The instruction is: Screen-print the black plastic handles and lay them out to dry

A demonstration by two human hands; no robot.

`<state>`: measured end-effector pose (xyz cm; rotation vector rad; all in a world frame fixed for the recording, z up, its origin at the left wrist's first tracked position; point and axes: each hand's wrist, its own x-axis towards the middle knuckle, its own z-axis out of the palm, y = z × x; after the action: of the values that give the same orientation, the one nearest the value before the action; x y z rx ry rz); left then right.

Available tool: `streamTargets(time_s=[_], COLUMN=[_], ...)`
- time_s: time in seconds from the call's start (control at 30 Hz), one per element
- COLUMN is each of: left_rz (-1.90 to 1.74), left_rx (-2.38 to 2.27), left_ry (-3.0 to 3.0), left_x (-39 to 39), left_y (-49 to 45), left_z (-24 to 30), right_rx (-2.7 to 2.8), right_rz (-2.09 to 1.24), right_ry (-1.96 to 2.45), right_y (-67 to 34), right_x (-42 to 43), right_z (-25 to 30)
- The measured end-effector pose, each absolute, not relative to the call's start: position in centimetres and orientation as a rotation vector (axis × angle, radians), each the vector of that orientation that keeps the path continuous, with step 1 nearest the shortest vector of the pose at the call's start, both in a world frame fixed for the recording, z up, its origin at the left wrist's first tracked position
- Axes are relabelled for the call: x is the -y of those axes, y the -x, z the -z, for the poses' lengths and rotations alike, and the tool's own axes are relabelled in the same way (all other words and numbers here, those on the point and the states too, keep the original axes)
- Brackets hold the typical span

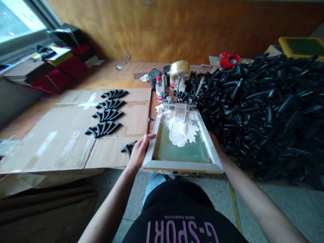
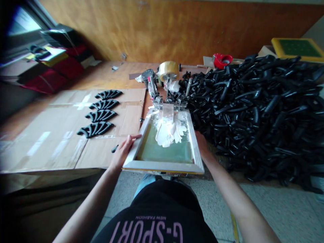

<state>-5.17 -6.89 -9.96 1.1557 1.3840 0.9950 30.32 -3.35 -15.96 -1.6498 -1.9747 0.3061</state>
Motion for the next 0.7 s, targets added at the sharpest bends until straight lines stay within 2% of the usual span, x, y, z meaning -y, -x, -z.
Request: streamTargets(time_s=[0.1,0.23,0.43,0.6,0.7], left_rz=[-0.870,-0.818,-0.811,-0.803,-0.803], left_rx=[-1.419,-1.553,-1.581,-1.593,-1.585], left_ry=[-1.083,-1.101,-1.049,-1.036,-1.044], left_x=[8.3,7.7,7.1,7.2,7.3], left_y=[5.2,4.7,4.9,4.9,4.9], left_z=[14.8,18.4,18.7,18.8,18.7], right_rx=[1.901,2.140,2.639,2.986,2.985], right_rz=[-0.096,0.076,-0.092,-0.150,-0.253], right_ry=[1.733,1.572,1.458,0.900,0.844], right_y=[-31.0,-25.1,-20.0,-22.4,-22.6], right_x=[0.7,-3.1,-1.0,2.8,2.3], right_z=[13.5,10.5,11.5,10.7,10.0])
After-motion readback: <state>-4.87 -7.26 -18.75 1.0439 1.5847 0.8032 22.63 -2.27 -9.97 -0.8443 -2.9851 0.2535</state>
